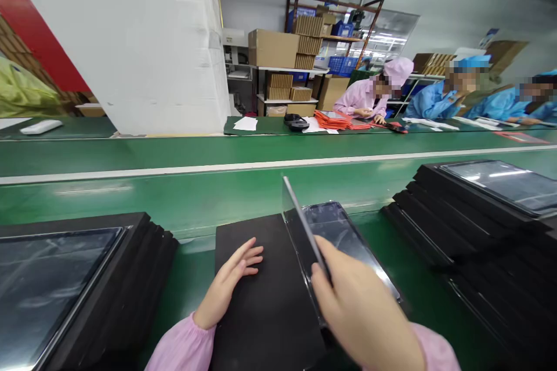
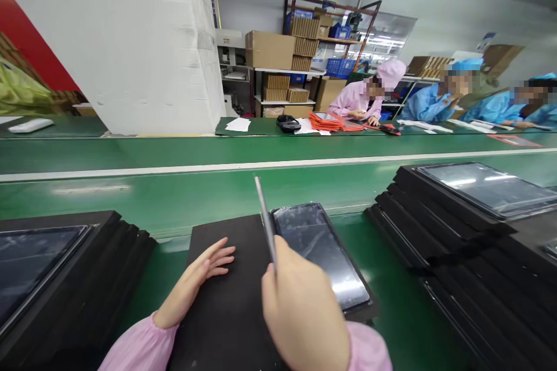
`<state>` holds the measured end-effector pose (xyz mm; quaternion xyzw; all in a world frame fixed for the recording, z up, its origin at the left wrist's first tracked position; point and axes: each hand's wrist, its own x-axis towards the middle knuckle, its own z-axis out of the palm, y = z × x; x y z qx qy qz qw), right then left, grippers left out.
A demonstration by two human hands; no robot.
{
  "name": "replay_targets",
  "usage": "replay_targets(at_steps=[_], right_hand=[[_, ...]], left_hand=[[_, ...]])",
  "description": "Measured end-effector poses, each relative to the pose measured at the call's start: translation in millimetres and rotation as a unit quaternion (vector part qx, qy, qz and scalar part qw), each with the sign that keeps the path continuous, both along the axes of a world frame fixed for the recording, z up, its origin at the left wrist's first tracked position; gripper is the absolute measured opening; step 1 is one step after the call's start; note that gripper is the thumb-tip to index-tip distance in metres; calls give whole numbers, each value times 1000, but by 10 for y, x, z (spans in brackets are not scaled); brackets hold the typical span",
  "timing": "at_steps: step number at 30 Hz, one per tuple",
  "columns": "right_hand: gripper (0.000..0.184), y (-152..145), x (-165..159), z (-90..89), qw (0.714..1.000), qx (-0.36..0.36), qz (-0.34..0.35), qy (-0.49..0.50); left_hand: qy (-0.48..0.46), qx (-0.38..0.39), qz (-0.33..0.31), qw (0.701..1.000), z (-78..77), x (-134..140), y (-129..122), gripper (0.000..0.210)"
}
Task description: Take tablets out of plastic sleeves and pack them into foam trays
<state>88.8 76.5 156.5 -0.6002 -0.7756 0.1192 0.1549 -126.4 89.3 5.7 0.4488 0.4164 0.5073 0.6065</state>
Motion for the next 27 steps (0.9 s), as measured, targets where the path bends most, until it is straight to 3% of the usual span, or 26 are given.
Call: replay_targets(at_steps=[2, 5, 7, 9, 12, 15, 18, 21, 27], right_hand=[[41, -90, -183, -55, 999, -6, 36, 12], [39, -180, -305, -135, 985, -101, 130, 54], [38, -172, -231, -187, 972, -148, 153, 98], [42, -99, -25, -246, 972, -141, 104, 157], [47, 94, 458, -360, 973, -86, -63, 205], [49, 289, 976, -518, 963, -37, -210, 164], [47, 416, 1350, -719, 950, -30, -281, 132], [54, 488, 1522, -938, 942, -64, -306, 121], [50, 563, 1533, -1210, 946, -138, -243, 163]], left_hand=[[-67, -3, 2, 998, -54, -17, -21, 68], [-141, -27, 22, 989, -137, -27, -36, 73], [-141, -56, 58, 987, -150, -35, -25, 73], [-77, -79, 103, 989, -120, -41, -4, 72], [30, -84, 147, 985, -45, -33, 14, 72], [50, -95, 155, 982, 15, -27, -2, 69], [60, -127, 156, 978, 51, -61, -30, 67], [79, -149, 151, 974, 70, -117, -39, 68], [120, -144, 160, 969, 64, -75, -12, 75]])
